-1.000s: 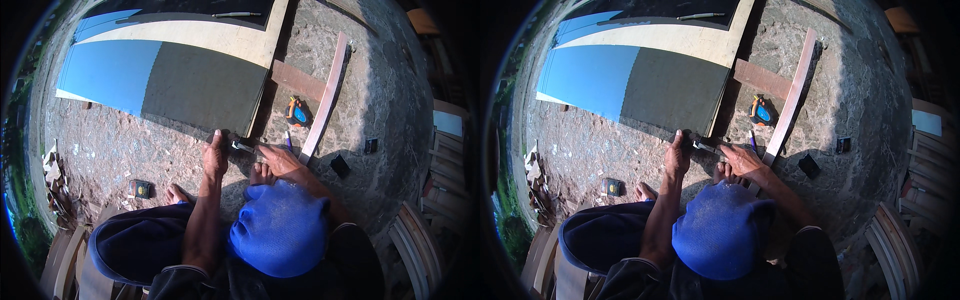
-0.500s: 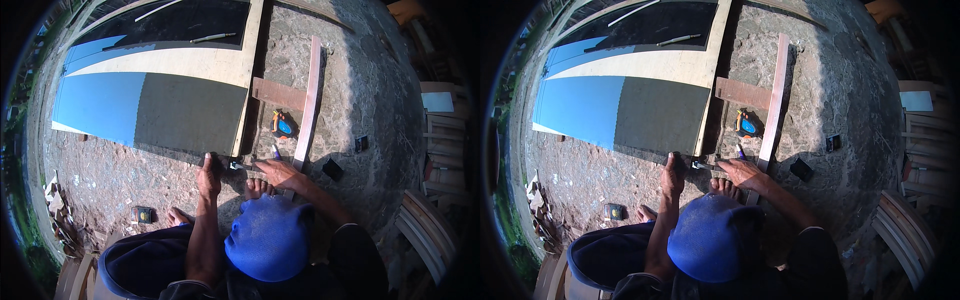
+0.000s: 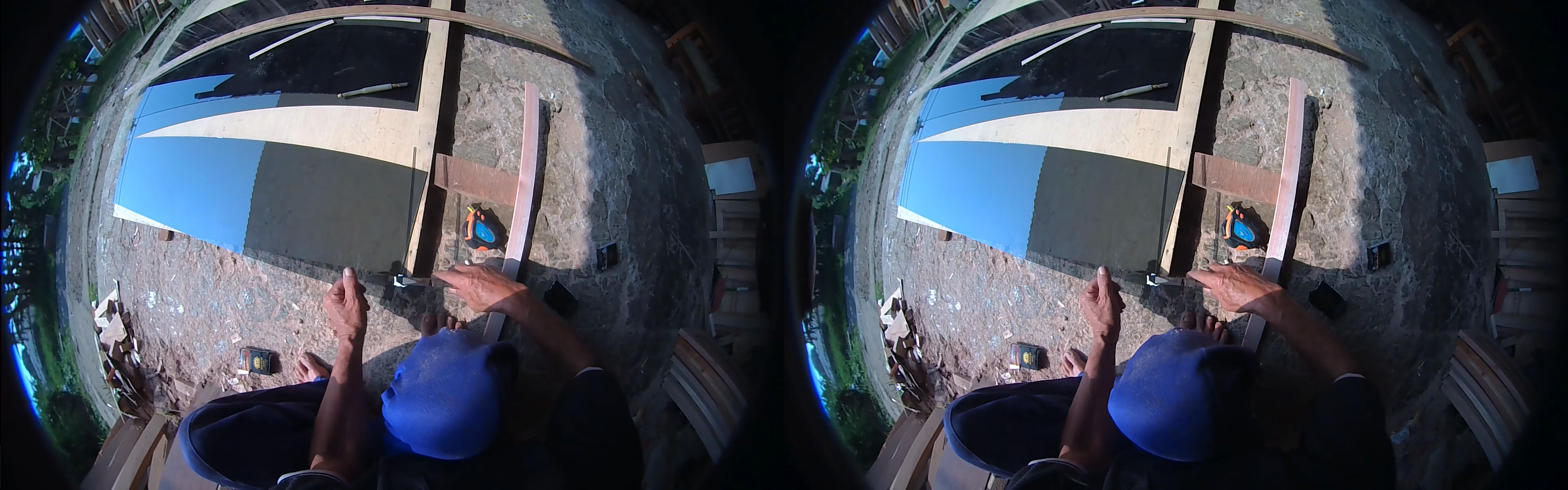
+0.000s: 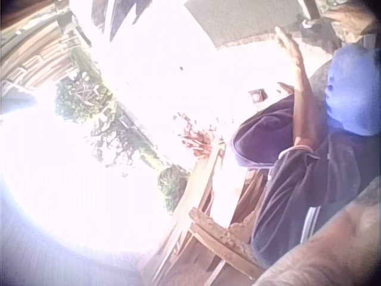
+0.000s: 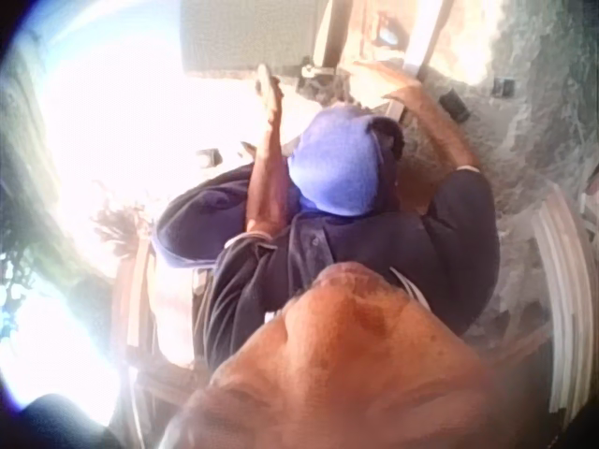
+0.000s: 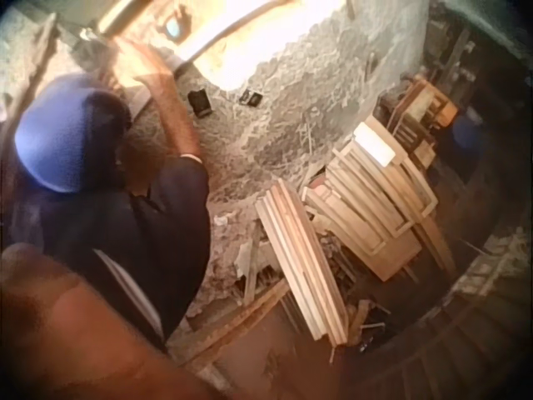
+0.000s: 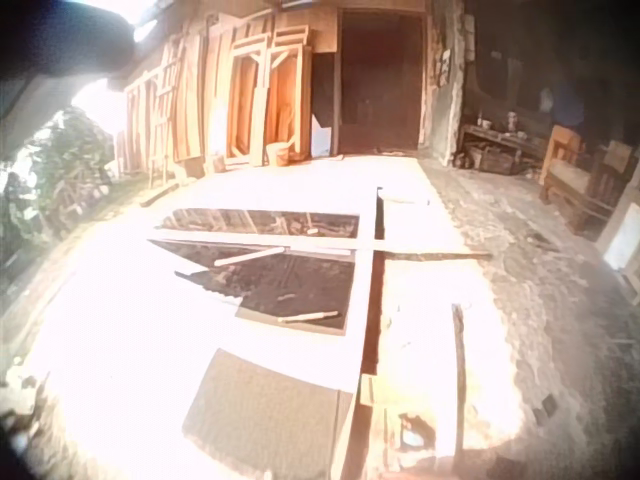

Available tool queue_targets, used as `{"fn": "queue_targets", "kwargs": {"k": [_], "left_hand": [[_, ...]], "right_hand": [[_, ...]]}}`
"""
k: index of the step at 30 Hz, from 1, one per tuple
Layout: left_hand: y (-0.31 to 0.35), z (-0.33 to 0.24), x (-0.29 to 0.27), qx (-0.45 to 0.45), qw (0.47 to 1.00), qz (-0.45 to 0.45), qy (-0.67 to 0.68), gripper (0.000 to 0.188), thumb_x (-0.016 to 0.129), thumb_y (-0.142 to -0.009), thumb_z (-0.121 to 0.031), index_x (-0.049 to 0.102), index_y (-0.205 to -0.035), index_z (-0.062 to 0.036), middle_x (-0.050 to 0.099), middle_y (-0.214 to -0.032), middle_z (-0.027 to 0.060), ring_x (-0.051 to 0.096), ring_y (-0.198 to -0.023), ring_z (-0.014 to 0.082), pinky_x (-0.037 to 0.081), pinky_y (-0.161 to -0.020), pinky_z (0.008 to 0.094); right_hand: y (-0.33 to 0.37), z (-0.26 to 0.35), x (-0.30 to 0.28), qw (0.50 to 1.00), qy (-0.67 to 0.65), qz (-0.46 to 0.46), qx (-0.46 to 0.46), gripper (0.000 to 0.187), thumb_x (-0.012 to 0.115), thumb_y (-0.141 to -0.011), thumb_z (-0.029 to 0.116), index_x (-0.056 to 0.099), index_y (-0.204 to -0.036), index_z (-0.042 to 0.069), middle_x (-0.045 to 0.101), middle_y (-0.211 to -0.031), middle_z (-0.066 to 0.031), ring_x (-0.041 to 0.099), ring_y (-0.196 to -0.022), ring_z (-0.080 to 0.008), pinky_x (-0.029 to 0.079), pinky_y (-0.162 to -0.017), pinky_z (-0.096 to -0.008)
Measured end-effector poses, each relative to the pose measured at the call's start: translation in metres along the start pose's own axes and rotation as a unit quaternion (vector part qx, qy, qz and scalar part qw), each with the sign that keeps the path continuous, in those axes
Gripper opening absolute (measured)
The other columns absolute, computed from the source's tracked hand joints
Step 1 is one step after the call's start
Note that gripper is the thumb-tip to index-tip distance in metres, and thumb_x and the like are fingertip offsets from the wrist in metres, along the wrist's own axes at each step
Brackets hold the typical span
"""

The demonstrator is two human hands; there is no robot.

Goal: The person assembles a window frame by positioning wooden strips along the edges of a large glass pane. They use a staple gun to secure the strips and a pencil to mark measurements. The person repeatedly adjusts the strips to ensure proper alignment.

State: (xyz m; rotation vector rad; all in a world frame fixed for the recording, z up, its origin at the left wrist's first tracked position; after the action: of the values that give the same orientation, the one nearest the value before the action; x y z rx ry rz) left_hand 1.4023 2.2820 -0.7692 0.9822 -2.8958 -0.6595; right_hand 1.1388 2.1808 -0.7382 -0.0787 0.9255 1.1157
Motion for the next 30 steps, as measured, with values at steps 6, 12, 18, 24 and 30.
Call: {"fn": "queue_targets", "kwargs": {"k": [6, 12, 18, 24, 30], "left_hand": [[-0.032, -0.039, 0.041, -0.090, 0.974, 0.208, 0.002, 0.046, 0.066, -0.100, -0.041, 0.069, -0.121, -0.0002, 0.074, -0.098, 0.0107, 0.069, -0.091, 0.0198, 0.054, -0.079, 0.0368], [-0.038, -0.028, 0.067, -0.125, 0.945, 0.266, 0.140, 0.009, 0.067, -0.100, -0.016, 0.069, -0.101, -0.0081, 0.070, -0.089, 0.0034, 0.069, -0.079, 0.0160, 0.057, -0.075, 0.0346], [-0.052, -0.045, 0.080, -0.105, 0.965, 0.161, 0.177, 0.007, 0.066, -0.100, -0.016, 0.069, -0.100, -0.0094, 0.068, -0.087, 0.0017, 0.069, -0.079, 0.0166, 0.057, -0.076, 0.0359], [-0.080, -0.091, 0.070, -0.033, 0.979, 0.094, 0.176, 0.009, 0.067, -0.099, -0.017, 0.070, -0.104, -0.0094, 0.067, -0.087, 0.0016, 0.067, -0.078, 0.0158, 0.057, -0.072, 0.0334], [-0.079, -0.115, 0.080, 0.010, 0.985, 0.133, 0.113, 0.011, 0.069, -0.099, -0.020, 0.073, -0.103, -0.0108, 0.070, -0.087, 0.0013, 0.066, -0.074, 0.0127, 0.052, -0.067, 0.0294]], "right_hand": [[-0.010, 0.022, -0.015, 0.999, 0.009, 0.022, -0.022, 0.039, 0.058, -0.099, 0.014, 0.055, -0.138, 0.011, 0.063, -0.103, -0.0199, 0.067, -0.095, -0.0421, 0.055, -0.081, -0.0501], [-0.012, 0.022, -0.018, 0.999, -0.002, 0.033, -0.003, 0.040, 0.060, -0.100, 0.016, 0.055, -0.138, 0.010, 0.062, -0.108, -0.0194, 0.065, -0.102, -0.0416, 0.053, -0.086, -0.0507], [-0.001, 0.003, -0.012, 0.999, -0.030, 0.010, 0.014, 0.040, 0.058, -0.101, 0.019, 0.053, -0.137, 0.005, 0.063, -0.109, -0.0224, 0.065, -0.102, -0.0439, 0.053, -0.087, -0.0519], [0.026, -0.033, -0.033, 0.983, -0.092, -0.124, 0.095, 0.037, 0.059, -0.100, 0.020, 0.054, -0.131, 0.000, 0.065, -0.110, -0.0239, 0.064, -0.105, -0.0435, 0.051, -0.088, -0.0507], [0.082, -0.113, -0.055, 0.883, -0.112, -0.378, 0.254, 0.051, 0.057, -0.100, 0.025, 0.045, -0.147, 0.010, 0.065, -0.113, -0.0241, 0.065, -0.105, -0.0431, 0.051, -0.088, -0.0515]]}}
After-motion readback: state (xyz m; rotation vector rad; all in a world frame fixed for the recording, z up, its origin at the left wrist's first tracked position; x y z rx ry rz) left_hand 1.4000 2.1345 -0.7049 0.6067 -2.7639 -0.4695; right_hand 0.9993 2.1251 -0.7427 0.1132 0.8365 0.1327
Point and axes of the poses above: each hand's wrist, its own y-axis away from the middle knuckle, its own x-axis out of the palm, z = x × y, the point moved 4 cm from there along -y, towards the middle knuckle
